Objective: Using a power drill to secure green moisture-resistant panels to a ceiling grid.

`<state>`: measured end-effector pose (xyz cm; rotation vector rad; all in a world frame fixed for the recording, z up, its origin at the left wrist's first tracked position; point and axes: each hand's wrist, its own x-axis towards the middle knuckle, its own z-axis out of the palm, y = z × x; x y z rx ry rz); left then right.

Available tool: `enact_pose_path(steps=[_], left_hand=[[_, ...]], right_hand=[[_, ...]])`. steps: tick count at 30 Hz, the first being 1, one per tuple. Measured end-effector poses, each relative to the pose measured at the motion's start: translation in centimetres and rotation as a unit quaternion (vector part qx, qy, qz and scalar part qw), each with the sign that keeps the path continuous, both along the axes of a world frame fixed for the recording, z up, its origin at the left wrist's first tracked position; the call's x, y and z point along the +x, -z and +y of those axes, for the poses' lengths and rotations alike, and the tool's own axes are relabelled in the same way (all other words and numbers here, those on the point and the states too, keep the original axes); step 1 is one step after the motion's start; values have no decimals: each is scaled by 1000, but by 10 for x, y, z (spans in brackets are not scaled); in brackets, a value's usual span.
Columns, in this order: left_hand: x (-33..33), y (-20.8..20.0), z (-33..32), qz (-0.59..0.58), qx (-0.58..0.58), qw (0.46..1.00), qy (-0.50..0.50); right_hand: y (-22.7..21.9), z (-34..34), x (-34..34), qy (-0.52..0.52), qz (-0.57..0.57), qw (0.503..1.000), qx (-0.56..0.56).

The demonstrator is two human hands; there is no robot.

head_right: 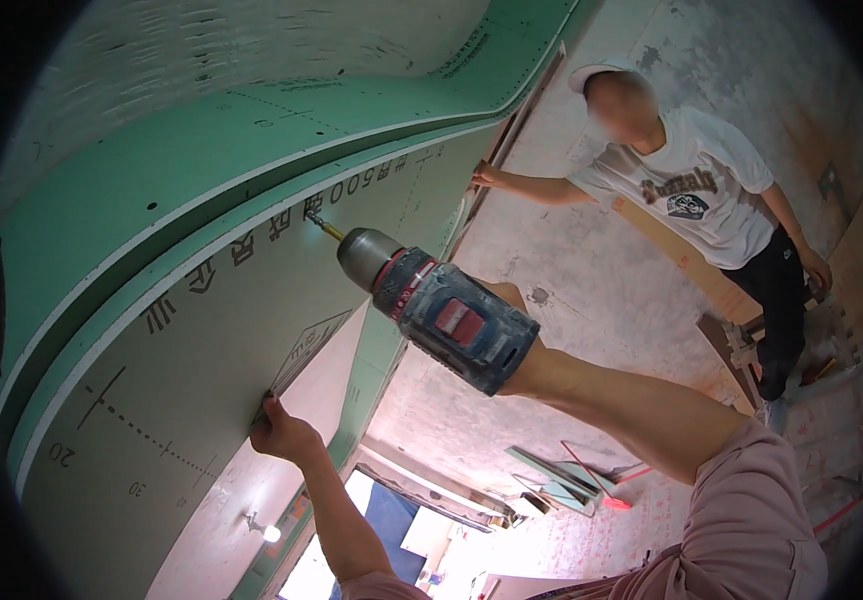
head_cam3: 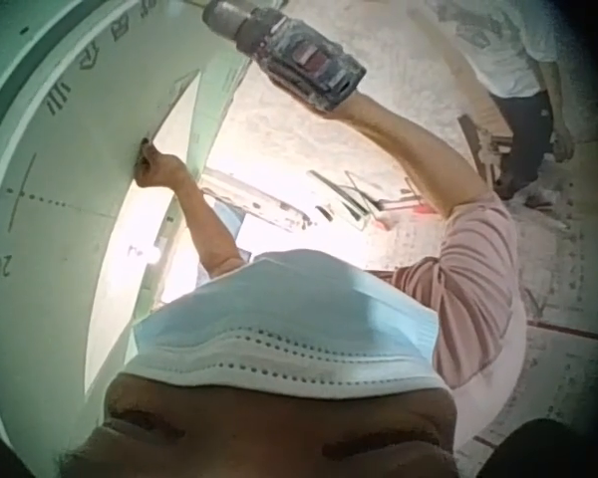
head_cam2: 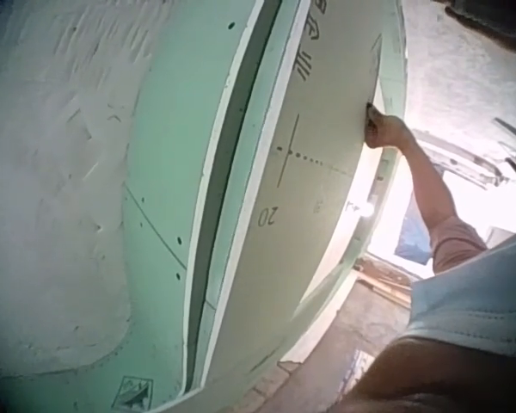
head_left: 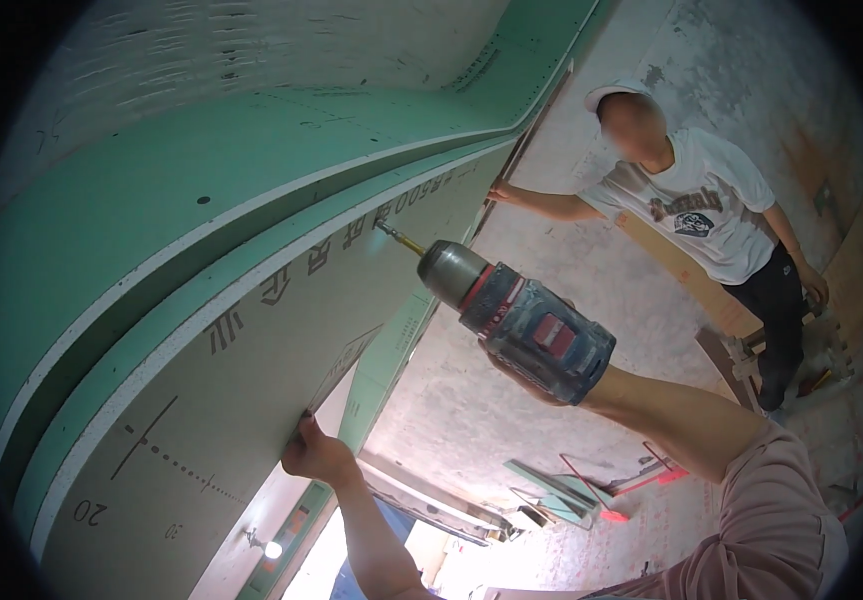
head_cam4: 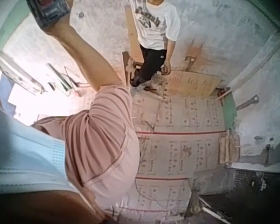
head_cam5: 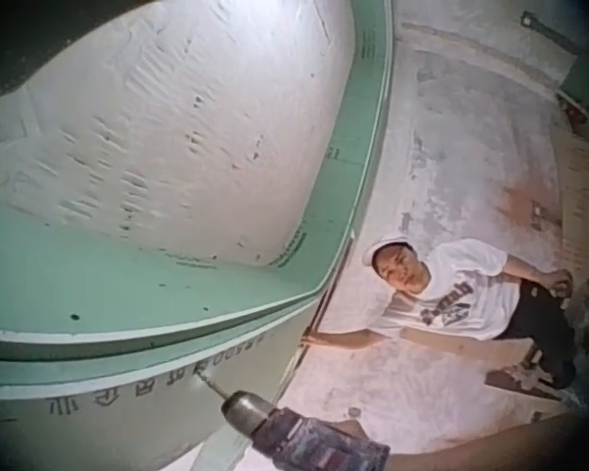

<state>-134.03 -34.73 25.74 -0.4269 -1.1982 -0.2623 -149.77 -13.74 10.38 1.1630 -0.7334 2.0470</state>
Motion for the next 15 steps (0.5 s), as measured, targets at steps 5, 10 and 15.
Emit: enact_pose_path(steps=[5,10,15], left_hand=[[1,-1,-5,2,-2,1000,11],[9,-2,-15,-32,-19,999,1],[8,-3,-18,-49,-25,998,13]], right_hand=[[-8,5,8,-517,-164,839,-43],[-6,12,-6,-535,-108,838,0],[-6,22,1,69,36,995,-64]])
